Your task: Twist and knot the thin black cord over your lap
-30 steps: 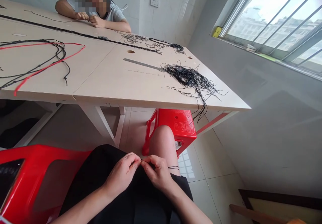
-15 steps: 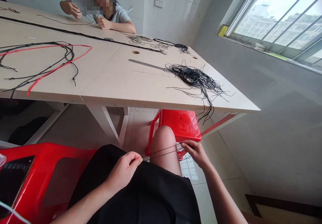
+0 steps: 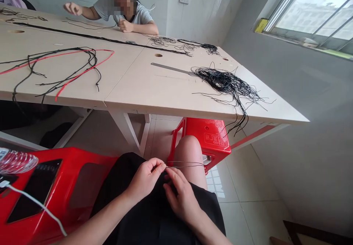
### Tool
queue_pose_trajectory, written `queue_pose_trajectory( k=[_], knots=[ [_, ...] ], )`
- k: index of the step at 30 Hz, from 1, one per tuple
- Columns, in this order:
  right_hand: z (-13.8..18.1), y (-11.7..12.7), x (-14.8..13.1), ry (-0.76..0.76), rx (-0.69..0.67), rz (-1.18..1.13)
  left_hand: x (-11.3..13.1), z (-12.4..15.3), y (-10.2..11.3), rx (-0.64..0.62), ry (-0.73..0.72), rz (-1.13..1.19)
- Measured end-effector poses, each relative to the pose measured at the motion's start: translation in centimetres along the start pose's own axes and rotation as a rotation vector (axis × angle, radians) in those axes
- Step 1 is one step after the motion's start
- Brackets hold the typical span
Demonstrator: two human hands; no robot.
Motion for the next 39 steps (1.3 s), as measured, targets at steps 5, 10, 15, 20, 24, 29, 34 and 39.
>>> queue_pose_trajectory(
  k=[5, 10, 15, 20, 24, 29, 34, 39],
  knots=[
    [-0.2, -0.2, 1.2, 0.098, 0.072, 0.134, 0.4, 0.5, -0.8, -0.004, 0.060, 0.141],
    [0.3, -0.4, 0.6, 0.148, 0.066, 0.220, 1.5, 0.8, -1.0, -0.002, 0.150, 0.300],
    [-0.3, 0.7, 0.5, 0.196, 0.242, 0.394, 2.1, 1.0, -0.8, -0.011, 0.183, 0.322],
    [-2.6, 2.7, 0.0, 0.242, 0.252, 0.434, 2.1, 1.4, -0.7, -0.024, 0.150, 0.274],
    [-3.0, 3.6, 0.2, -0.029, 0.062, 0.048, 2.1, 1.2, -0.1, 0.005, 0.161, 0.256],
    [-1.3, 4.0, 0.6, -0.281, 0.074, -0.084, 2.0, 0.3, 0.4, 0.078, 0.234, 0.342],
    [-0.8, 3.5, -0.4, -0.080, 0.088, 0.214, 1.5, -0.3, 0.2, 0.124, 0.217, 0.266],
    [-2.0, 3.2, -1.9, 0.049, -0.091, 0.404, 1.0, -0.6, 0.1, 0.117, 0.099, 0.099]
  ],
)
Point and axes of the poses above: each hand's wrist, its own z-axis away from the middle knuckle, its own y-axis out of the back of the hand, x = y × z, the point moved 1 cm from there along -z, towards the middle knuckle, and after that the axes turned 6 degrees about -y, right-handed, at the moved point
